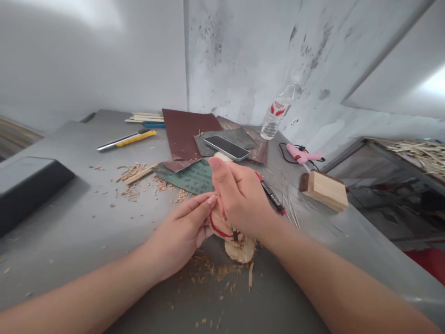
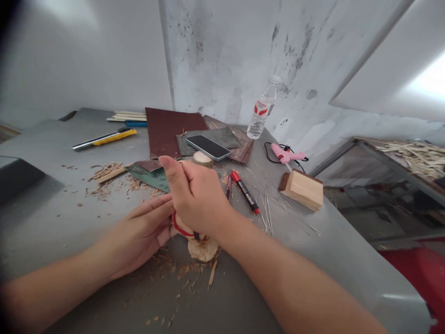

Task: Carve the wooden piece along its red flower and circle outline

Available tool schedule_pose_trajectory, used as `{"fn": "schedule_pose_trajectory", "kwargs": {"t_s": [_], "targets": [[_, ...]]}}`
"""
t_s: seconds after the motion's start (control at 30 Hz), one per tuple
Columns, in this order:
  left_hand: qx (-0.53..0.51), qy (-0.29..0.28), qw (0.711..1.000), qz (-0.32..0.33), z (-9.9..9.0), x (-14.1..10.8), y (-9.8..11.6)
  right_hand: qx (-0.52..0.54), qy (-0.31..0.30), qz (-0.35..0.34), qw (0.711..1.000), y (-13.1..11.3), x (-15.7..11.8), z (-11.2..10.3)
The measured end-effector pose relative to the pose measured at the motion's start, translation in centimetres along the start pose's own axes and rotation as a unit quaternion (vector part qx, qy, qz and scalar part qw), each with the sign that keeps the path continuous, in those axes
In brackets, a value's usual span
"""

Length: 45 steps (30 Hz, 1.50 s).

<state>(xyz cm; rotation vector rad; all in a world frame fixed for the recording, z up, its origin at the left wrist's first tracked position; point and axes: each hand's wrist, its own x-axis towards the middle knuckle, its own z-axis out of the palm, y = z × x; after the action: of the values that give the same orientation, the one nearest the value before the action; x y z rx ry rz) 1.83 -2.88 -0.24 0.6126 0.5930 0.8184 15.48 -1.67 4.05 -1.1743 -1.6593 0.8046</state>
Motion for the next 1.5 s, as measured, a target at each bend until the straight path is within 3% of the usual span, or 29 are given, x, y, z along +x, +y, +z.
{"fn": "schedule_pose_trajectory", "kwargs": {"t_s": [0.1, 0.2, 0.27, 0.43, 0.6, 0.8, 0.97, 1.23, 1.4, 1.5], "targets": [[-0.005, 0.012, 1.0, 0.007, 0.0, -0.2, -0.1, -0.082, 0.061, -0.016, 0.995, -0.2, -0.2, -0.2], [0.011, 0.017, 1.0, 0.019, -0.1, -0.4, -0.3, -0.128, 0.078, -0.01, 0.989, -0.2, -0.2, -0.6], [0.024, 0.015, 0.999, 0.027, -0.2, -0.4, -0.4, -0.108, 0.046, 0.0, 0.993, -0.2, -0.1, -0.9], [0.048, 0.007, 0.998, 0.036, -0.2, -0.6, -0.3, 0.065, -0.112, 0.013, 0.991, -0.2, 0.0, -1.9], [0.071, -0.016, 0.997, 0.035, 0.1, -0.9, -0.4, 0.083, -0.172, 0.014, 0.981, -0.3, -0.2, -2.4], [0.063, -0.028, 0.997, 0.029, 0.2, -0.7, -0.4, 0.121, -0.145, 0.032, 0.981, 0.2, -0.2, -1.9], [0.063, -0.026, 0.997, 0.023, -0.1, -0.8, -0.5, 0.126, -0.146, -0.004, 0.981, 0.5, -0.1, -1.9], [0.085, 0.013, 0.996, 0.021, 0.2, -1.0, 0.2, 0.146, -0.11, 0.01, 0.983, 0.2, -0.2, -1.9], [0.11, 0.037, 0.992, 0.052, 0.0, -1.0, 1.1, 0.062, -0.08, -0.021, 0.995, -0.5, -0.2, -3.1], [0.124, 0.07, 0.985, 0.094, -0.6, -0.8, 2.6, -0.036, -0.107, -0.017, 0.993, -1.7, -0.1, -4.6]]}}
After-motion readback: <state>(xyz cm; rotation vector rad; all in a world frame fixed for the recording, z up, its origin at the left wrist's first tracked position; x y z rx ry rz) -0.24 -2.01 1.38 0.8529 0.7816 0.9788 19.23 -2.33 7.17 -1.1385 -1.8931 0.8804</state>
